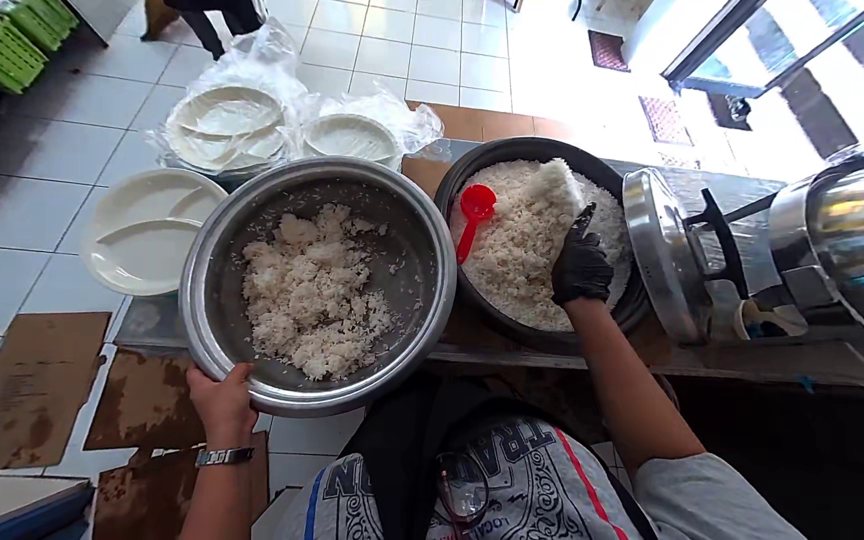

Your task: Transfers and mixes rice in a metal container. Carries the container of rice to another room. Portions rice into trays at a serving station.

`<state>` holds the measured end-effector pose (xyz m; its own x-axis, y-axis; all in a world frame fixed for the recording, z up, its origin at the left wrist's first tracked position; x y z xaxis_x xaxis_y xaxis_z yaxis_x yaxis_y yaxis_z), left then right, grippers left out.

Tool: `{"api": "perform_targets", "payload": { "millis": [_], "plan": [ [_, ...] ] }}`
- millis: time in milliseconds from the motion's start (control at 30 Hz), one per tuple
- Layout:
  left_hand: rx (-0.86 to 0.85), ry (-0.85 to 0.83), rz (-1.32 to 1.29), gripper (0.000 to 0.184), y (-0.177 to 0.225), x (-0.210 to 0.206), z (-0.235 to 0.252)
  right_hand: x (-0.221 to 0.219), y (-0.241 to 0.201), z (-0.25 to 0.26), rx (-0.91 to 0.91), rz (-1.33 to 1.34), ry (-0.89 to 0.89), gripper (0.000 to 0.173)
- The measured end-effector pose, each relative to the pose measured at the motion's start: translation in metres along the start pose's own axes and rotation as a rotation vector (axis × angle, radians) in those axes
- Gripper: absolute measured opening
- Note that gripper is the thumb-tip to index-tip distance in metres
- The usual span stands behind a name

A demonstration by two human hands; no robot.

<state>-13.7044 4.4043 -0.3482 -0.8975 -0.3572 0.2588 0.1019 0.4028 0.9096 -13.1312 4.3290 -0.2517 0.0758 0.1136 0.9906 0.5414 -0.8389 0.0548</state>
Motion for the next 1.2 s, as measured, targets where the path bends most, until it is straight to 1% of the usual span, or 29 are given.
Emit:
{"api": "perform_targets", "payload": {
  "millis": [100,167,200,267,300,367,433,467,533,567,633,700,733,800,867,933,1000,1033,1100,1133,1167,1200],
  "plan": [
    [0.009,0.005,0.000,0.088,0.001,0.000,-0.001,-0.012,-0.012,0.006,0.037,-0.056,-0.008,0.066],
    [0.012,0.015,0.005,0.088,0.001,0.001,-0.001,-0.016,-0.015,0.014,0.095,-0.029,0.022,0.060],
    [0.011,0.015,0.004,0.089,0.002,0.001,-0.002,-0.014,-0.018,0.019,0.106,-0.036,-0.003,0.059],
    [0.002,0.009,-0.006,0.088,0.001,0.000,-0.001,-0.005,-0.023,0.028,0.107,-0.069,-0.067,0.053],
    [-0.003,0.005,-0.008,0.088,0.000,0.000,0.000,-0.001,-0.025,0.036,0.125,-0.071,-0.078,0.055],
    [-0.006,0.002,-0.006,0.088,-0.001,0.001,0.002,0.015,-0.022,0.051,0.182,-0.082,-0.113,0.063],
    [-0.002,0.005,0.008,0.088,-0.001,0.003,0.002,0.038,-0.013,0.062,0.229,-0.065,-0.154,0.075],
    [0.003,0.009,0.018,0.088,0.001,0.003,0.000,0.049,-0.006,0.065,0.230,-0.045,-0.148,0.075],
    [0.013,0.011,0.018,0.087,0.003,0.002,-0.002,0.074,0.003,0.055,0.232,-0.010,-0.132,0.068],
    [0.018,0.011,0.012,0.087,0.003,0.003,-0.002,0.084,0.006,0.045,0.243,0.021,-0.128,0.070],
    [0.023,0.012,-0.001,0.086,0.001,0.003,-0.001,0.093,0.011,0.033,0.262,0.125,-0.083,0.076],
    [0.027,0.011,0.003,0.085,-0.001,0.005,0.001,0.087,0.009,0.024,0.242,0.246,-0.114,0.077],
    [0.030,0.012,0.008,0.084,-0.002,0.006,0.001,0.078,0.010,0.020,0.224,0.356,-0.179,0.071],
    [0.035,0.008,0.005,0.085,0.000,0.006,0.001,0.063,0.015,0.012,0.192,0.689,-0.302,0.055],
    [0.042,0.005,-0.014,0.089,0.003,0.004,-0.003,0.064,0.015,0.004,0.209,1.026,-0.335,0.043],
    [0.047,0.000,-0.054,0.091,0.000,0.005,-0.004,0.070,-0.006,-0.015,0.276,1.153,-0.398,0.039],
    [0.049,-0.008,-0.098,0.088,-0.007,0.006,-0.002,0.073,-0.050,-0.043,0.365,1.151,-0.491,0.036],
    [0.043,-0.012,-0.112,0.084,-0.008,0.006,0.000,0.070,-0.077,-0.061,0.421,1.107,-0.567,0.036],
    [0.028,-0.032,-0.128,0.081,-0.011,0.006,0.003,0.052,-0.132,-0.094,0.549,0.935,-0.712,0.041],
    [0.021,-0.045,-0.132,0.081,-0.011,0.006,0.004,0.039,-0.157,-0.106,0.598,0.795,-0.763,0.043],
    [0.018,-0.054,-0.125,0.083,-0.011,0.007,0.003,0.024,-0.180,-0.115,0.642,0.613,-0.784,0.045],
    [0.019,-0.064,-0.112,0.085,-0.010,0.008,0.003,0.010,-0.200,-0.118,0.687,0.400,-0.760,0.043]
  ]
}}
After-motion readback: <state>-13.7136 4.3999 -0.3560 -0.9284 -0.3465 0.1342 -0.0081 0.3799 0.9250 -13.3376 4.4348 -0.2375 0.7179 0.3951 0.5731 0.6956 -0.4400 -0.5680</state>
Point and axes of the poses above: each hand's wrist, its own z-axis towards the middle knuckle, its own x-axis out of the back of the hand, y = z × x, the point moved 8 cm from there along z, towards the middle knuckle
